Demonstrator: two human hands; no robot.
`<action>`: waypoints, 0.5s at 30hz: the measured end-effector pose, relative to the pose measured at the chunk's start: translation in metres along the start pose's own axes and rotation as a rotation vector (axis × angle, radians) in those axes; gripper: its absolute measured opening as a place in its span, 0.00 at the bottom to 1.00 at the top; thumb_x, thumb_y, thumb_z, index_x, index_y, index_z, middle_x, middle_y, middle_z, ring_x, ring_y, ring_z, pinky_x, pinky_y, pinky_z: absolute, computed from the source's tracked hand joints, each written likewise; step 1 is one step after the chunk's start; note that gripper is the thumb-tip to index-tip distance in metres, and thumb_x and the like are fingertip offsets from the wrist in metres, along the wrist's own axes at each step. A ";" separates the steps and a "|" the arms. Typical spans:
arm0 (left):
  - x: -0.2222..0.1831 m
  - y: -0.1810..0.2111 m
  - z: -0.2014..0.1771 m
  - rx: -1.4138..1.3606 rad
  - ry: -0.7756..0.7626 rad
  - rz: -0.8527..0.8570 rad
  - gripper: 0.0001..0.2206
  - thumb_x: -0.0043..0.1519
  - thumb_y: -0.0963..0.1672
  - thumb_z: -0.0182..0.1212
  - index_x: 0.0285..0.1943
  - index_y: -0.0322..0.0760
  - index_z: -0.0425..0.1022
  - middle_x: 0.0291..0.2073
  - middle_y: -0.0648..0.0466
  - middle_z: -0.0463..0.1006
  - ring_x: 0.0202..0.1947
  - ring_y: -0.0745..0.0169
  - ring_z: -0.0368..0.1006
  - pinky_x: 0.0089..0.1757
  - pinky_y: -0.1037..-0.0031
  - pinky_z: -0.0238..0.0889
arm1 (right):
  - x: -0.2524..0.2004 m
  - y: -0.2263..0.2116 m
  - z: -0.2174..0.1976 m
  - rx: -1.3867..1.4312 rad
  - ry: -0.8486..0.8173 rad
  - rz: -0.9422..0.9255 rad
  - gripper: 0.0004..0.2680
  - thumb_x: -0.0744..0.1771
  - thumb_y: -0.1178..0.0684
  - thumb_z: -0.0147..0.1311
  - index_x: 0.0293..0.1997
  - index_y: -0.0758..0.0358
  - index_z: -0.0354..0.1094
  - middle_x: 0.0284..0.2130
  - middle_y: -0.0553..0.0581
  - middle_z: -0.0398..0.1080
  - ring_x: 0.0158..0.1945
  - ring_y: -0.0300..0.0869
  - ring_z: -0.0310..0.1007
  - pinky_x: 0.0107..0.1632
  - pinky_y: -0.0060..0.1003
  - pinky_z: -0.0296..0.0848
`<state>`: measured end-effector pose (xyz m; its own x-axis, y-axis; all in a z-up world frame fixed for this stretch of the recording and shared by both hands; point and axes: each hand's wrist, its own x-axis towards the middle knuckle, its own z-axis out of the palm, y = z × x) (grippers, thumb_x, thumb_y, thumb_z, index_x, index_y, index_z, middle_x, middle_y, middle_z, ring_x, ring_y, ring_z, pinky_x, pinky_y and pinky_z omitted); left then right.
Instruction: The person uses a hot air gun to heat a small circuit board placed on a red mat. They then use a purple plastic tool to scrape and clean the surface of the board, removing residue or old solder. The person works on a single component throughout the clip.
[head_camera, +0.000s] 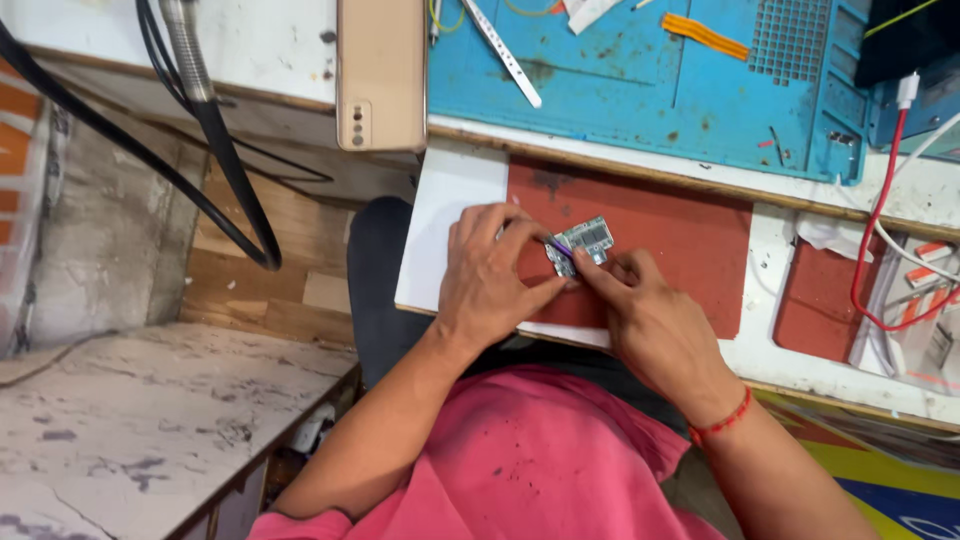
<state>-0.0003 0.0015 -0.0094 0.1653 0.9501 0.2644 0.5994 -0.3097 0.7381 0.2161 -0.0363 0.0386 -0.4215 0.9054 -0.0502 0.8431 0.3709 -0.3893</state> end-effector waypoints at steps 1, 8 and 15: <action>0.001 0.000 -0.002 0.007 0.013 0.007 0.24 0.43 0.50 0.81 0.45 0.39 0.79 0.48 0.52 0.72 0.56 0.48 0.65 0.54 0.57 0.58 | 0.000 0.001 -0.002 -0.011 -0.034 0.019 0.25 0.61 0.62 0.53 0.68 0.53 0.63 0.43 0.64 0.68 0.35 0.60 0.73 0.32 0.51 0.73; 0.002 0.001 -0.006 0.071 -0.010 0.068 0.19 0.48 0.51 0.78 0.43 0.41 0.81 0.50 0.52 0.73 0.54 0.49 0.66 0.51 0.59 0.58 | -0.015 0.015 0.002 -0.090 -0.053 0.062 0.28 0.60 0.64 0.50 0.68 0.44 0.63 0.42 0.61 0.69 0.31 0.58 0.74 0.31 0.49 0.75; 0.002 0.007 0.000 0.255 0.072 0.288 0.18 0.51 0.49 0.73 0.43 0.33 0.80 0.45 0.53 0.75 0.49 0.51 0.69 0.47 0.59 0.62 | -0.011 0.033 0.002 -0.019 -0.010 0.064 0.29 0.60 0.66 0.48 0.68 0.40 0.62 0.41 0.62 0.68 0.29 0.56 0.74 0.31 0.48 0.76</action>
<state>0.0044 0.0009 -0.0039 0.3048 0.8181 0.4877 0.7138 -0.5353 0.4517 0.2476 -0.0342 0.0247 -0.3701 0.9252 -0.0835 0.8746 0.3167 -0.3671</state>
